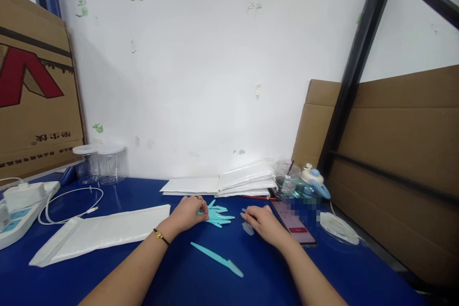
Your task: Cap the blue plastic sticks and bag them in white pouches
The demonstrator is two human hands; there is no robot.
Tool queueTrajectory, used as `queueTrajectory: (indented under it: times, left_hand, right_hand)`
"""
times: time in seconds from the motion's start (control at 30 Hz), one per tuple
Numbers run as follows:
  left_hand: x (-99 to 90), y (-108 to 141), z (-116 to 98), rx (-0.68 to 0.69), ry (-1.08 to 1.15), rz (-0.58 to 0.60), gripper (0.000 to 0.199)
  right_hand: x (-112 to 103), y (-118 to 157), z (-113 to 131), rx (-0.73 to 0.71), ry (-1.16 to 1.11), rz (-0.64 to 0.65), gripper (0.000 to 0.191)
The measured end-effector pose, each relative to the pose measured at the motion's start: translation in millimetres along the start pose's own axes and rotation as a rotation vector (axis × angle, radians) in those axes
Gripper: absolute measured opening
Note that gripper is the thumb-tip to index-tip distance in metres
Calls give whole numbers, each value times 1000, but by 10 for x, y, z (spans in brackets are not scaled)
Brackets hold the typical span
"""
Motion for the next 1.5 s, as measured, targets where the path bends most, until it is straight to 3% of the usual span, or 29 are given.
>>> queueTrajectory:
  times: [0.1,0.2,0.3,0.37,0.5,0.67,0.77,0.9,1.0,1.23,1.5]
  left_hand:
    - [-24,59,-105,42,95,18,36]
    - [185,181,-352,138,190,268,42]
    - [440,286,-484,146,212,468,24]
    - [504,272,-510,145,200,433,14]
    - [423,170,-512,126,227,217,15]
    - [369,138,-463,35,353,238,18]
    - [293,130,-365,6,338,183,17]
    - [278,135,-211,-32,428,230,19]
    - [241,126,-143,-34,468,196,22]
    - [299,103,-106,-30,498,192,19]
    - [255,99,-125,-4,510,167,17]
  right_hand:
    - [-48,8,-160,100,-19,-78,26]
    - [-72,19,-151,107,-56,-82,24]
    - [-90,43,-29,45,-106,-37,29]
    - [-85,69,76,-6,-147,27,34]
    - [-32,123,267,-100,-252,170,31]
    - [57,111,224,-112,-351,237,31]
    - [22,78,9,-42,-308,179,33]
    - [-149,71,-248,101,-120,1,26]
    - [-184,82,-207,94,-54,-54,16]
    - [37,85,5,15,27,48,8]
    - [71,64,39,-16,-20,24,1]
Point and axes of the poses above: each hand's wrist, its own y-axis away from the middle knuckle, its own x-axis out of the palm, z = x × y, the point moved 7 cm from there along -y, towards the middle knuckle, and after that the axes turned 12 degrees about y, right-handed, at the moved point
